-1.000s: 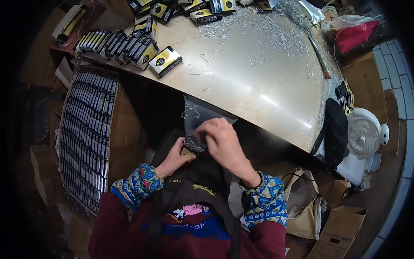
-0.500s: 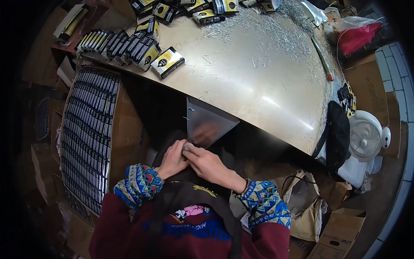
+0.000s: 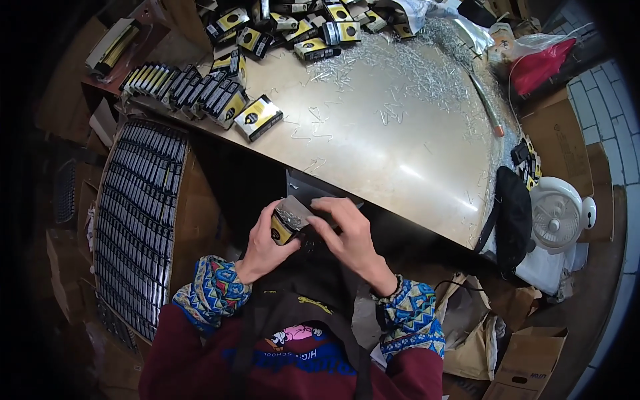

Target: The recorder is packing small boxes into rows and using a multi-pronged tool to organize or clear the workbench.

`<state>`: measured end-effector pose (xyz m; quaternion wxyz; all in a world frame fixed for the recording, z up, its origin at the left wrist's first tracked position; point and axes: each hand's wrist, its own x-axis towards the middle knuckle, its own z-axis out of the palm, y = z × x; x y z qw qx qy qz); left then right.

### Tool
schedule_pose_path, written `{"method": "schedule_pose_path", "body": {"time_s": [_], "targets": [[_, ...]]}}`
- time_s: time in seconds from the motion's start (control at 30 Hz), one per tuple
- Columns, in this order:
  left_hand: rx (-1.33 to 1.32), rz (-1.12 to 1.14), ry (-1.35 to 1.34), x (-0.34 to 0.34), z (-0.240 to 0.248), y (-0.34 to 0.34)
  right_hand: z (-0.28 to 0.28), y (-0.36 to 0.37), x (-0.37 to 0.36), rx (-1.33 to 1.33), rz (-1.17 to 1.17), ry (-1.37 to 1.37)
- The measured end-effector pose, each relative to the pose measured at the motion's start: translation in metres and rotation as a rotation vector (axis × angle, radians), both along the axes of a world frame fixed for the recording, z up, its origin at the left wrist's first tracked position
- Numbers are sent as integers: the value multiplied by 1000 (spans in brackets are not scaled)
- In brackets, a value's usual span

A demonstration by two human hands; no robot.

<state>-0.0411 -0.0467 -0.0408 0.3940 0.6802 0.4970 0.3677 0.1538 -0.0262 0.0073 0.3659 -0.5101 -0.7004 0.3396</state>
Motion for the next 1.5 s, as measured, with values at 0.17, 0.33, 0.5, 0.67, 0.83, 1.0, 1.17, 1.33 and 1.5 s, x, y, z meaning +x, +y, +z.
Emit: {"method": "schedule_pose_path", "body": {"time_s": [0.17, 0.33, 0.5, 0.67, 0.83, 1.0, 1.17, 1.33, 1.5], "targets": [[-149, -6, -166, 8, 8, 3, -4, -8, 0, 250, 78, 26], [-51, -159, -103, 16, 17, 8, -11, -4, -15, -232, -104, 397], [-99, 59, -134, 14, 14, 9, -11, -11, -4, 324, -264, 116], [26, 133, -143, 20, 16, 12, -9, -15, -14, 426, -65, -219], [170, 88, -67, 18, 13, 15, -7, -16, -15, 365, -148, -110], [221, 35, -11, 20, 15, 13, -11, -18, -13, 331, -131, -22], [300, 33, 35, 21, 13, 14, -8, -15, -15, 334, -112, -116], [303, 15, 150, 23, 9, 11, -12, -21, -31, 93, -226, 229], [87, 147, 100, 25, 17, 15, -13, -24, -33, 170, -132, 128]]}}
